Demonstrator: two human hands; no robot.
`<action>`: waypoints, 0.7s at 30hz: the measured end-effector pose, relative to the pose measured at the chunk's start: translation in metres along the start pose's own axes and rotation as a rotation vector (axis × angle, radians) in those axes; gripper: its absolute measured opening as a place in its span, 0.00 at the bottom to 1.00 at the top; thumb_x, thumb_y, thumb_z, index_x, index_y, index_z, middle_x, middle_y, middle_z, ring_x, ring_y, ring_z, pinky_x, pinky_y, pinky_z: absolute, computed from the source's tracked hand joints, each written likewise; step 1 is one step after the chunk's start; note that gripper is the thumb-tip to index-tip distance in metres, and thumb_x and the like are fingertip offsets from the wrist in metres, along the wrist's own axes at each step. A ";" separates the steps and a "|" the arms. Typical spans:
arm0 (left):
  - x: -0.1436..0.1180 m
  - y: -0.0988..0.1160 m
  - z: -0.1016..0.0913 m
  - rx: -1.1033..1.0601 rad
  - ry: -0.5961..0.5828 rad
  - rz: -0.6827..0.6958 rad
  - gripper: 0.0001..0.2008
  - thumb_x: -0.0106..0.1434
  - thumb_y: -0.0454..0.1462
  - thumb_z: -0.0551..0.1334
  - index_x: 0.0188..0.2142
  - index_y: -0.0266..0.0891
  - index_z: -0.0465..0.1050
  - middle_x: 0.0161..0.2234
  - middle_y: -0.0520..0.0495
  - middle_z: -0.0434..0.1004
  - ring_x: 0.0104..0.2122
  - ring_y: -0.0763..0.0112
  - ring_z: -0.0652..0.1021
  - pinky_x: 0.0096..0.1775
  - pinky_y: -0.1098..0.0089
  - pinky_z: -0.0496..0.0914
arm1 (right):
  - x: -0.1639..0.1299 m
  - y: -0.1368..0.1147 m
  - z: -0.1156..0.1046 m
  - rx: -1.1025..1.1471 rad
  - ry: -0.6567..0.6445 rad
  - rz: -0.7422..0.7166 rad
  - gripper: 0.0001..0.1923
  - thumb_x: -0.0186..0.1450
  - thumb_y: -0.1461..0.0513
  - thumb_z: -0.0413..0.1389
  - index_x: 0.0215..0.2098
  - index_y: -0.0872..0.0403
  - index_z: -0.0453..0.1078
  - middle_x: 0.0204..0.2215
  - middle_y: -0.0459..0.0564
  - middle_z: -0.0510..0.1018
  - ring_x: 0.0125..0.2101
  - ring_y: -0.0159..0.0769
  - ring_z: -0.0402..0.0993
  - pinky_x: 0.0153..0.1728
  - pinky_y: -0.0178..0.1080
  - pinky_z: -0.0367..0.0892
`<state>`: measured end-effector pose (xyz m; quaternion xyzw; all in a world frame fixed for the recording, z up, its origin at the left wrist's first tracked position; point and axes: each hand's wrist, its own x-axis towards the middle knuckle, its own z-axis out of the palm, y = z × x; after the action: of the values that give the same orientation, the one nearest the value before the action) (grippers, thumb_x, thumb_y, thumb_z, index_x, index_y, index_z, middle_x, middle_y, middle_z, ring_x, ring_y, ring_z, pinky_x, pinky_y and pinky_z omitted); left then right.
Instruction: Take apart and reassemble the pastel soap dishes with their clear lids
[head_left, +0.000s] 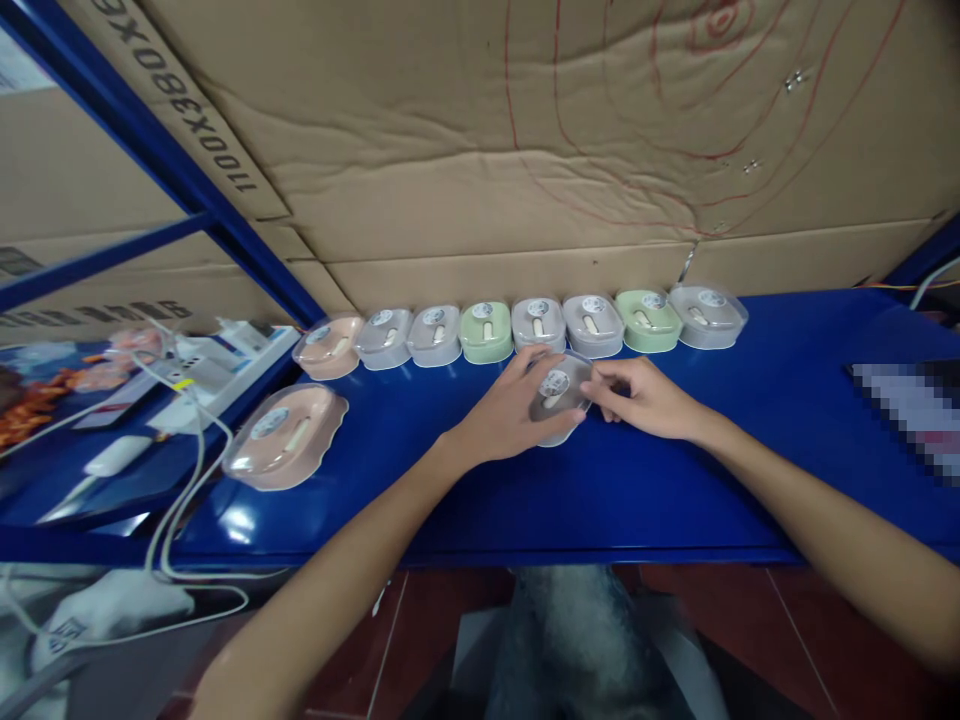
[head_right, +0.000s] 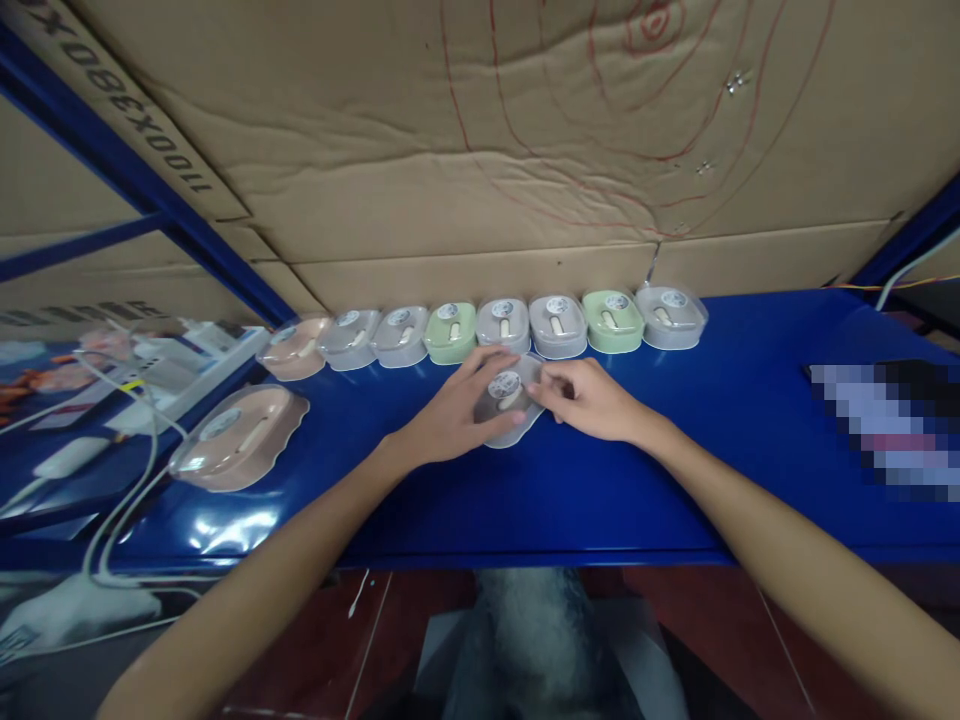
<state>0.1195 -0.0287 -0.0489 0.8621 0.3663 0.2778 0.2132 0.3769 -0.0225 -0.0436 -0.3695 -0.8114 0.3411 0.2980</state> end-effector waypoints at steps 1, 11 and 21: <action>0.000 0.000 0.003 0.006 0.001 -0.018 0.40 0.67 0.59 0.71 0.71 0.47 0.64 0.73 0.35 0.60 0.73 0.41 0.66 0.73 0.42 0.64 | 0.000 0.001 0.001 0.065 -0.037 0.002 0.29 0.74 0.38 0.57 0.27 0.49 0.65 0.19 0.43 0.76 0.21 0.34 0.71 0.26 0.39 0.63; 0.003 0.000 -0.014 -0.014 -0.193 0.187 0.39 0.61 0.47 0.75 0.70 0.54 0.67 0.78 0.42 0.56 0.77 0.41 0.59 0.75 0.37 0.57 | 0.000 0.009 -0.005 -0.281 0.217 -0.260 0.33 0.61 0.41 0.72 0.57 0.45 0.75 0.53 0.56 0.81 0.52 0.55 0.79 0.56 0.57 0.75; 0.003 -0.006 -0.010 -0.099 -0.167 0.097 0.45 0.58 0.47 0.78 0.70 0.51 0.62 0.67 0.40 0.69 0.65 0.42 0.74 0.66 0.42 0.71 | 0.001 0.019 0.013 -0.308 0.040 -0.217 0.44 0.60 0.40 0.73 0.67 0.45 0.68 0.58 0.58 0.78 0.58 0.61 0.77 0.58 0.62 0.75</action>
<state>0.1114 -0.0210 -0.0438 0.8875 0.2909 0.2326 0.2715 0.3740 -0.0171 -0.0658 -0.3279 -0.8830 0.1713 0.2890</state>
